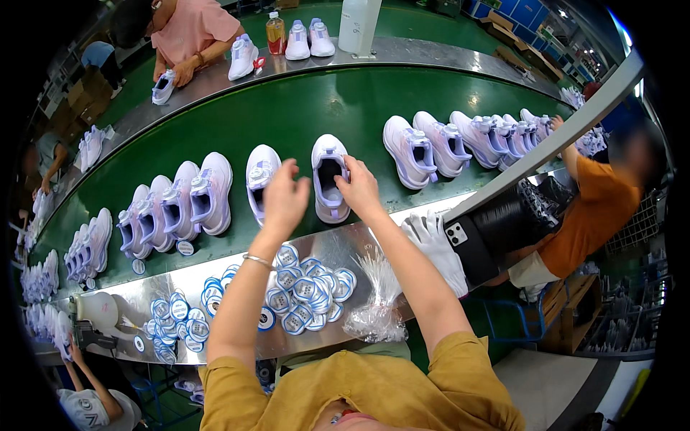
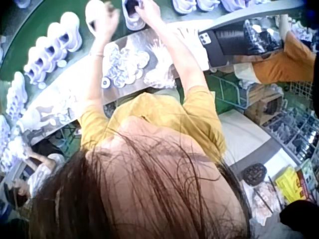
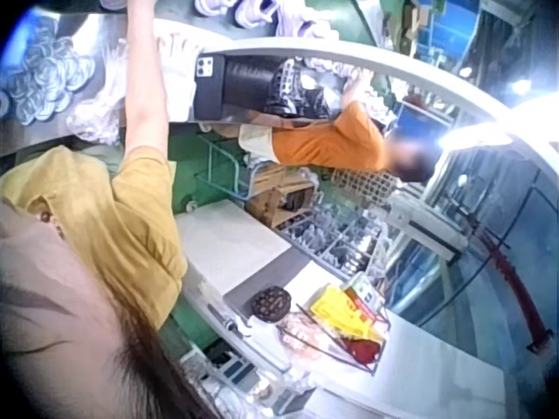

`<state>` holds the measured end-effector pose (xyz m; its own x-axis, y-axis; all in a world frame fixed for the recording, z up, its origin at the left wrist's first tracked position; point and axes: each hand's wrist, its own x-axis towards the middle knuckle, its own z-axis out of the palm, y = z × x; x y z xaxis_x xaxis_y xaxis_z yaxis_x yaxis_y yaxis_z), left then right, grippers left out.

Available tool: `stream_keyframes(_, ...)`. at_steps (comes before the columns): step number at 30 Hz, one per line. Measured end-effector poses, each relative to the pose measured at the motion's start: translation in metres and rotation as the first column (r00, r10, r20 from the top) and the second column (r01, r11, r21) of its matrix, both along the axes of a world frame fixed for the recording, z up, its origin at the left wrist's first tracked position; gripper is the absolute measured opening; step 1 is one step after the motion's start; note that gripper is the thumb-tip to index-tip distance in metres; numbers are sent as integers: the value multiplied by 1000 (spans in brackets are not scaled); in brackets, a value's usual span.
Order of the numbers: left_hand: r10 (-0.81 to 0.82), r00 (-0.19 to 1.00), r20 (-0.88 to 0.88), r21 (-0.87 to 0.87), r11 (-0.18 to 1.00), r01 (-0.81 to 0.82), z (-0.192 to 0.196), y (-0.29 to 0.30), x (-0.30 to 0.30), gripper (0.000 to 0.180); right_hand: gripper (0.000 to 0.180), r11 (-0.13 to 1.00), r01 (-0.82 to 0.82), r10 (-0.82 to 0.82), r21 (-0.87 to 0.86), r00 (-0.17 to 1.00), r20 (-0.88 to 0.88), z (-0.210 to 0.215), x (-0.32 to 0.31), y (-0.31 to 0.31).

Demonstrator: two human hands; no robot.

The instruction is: The person attaches small circular tags to the tongue of light-colored sneakers moving along a conveyor belt. The person repeatedly picks tags from a pile, places them on each shoe, and moves the shoes forward.

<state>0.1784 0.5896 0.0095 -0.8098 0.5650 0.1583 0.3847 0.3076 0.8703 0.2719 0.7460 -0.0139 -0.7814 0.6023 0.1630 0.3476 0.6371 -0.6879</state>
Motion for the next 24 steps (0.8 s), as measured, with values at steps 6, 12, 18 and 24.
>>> stream_keyframes(6, 11, 1000, 24, 58, 998, -12, -43, 48, 9, 47, 38, 994, 2, -25, -111, 979, -204, -10, 7, 7)
stream_keyframes(12, -9, 999, 40, 109, 994, 5, -57, 45, 0, 29, 21, 977, -118, 77, -178, 973, -219, -26, 8, 22)
stream_keyframes(18, -66, 959, -277, -67, 997, 49, -33, 32, 9, 22, 26, 983, -99, 120, 154, 983, -137, -24, 14, 5)
stream_keyframes(24, -37, 941, -335, -79, 997, 11, -46, 32, 12, 17, 38, 889, -58, 94, 454, 994, -57, 14, 14, -21)
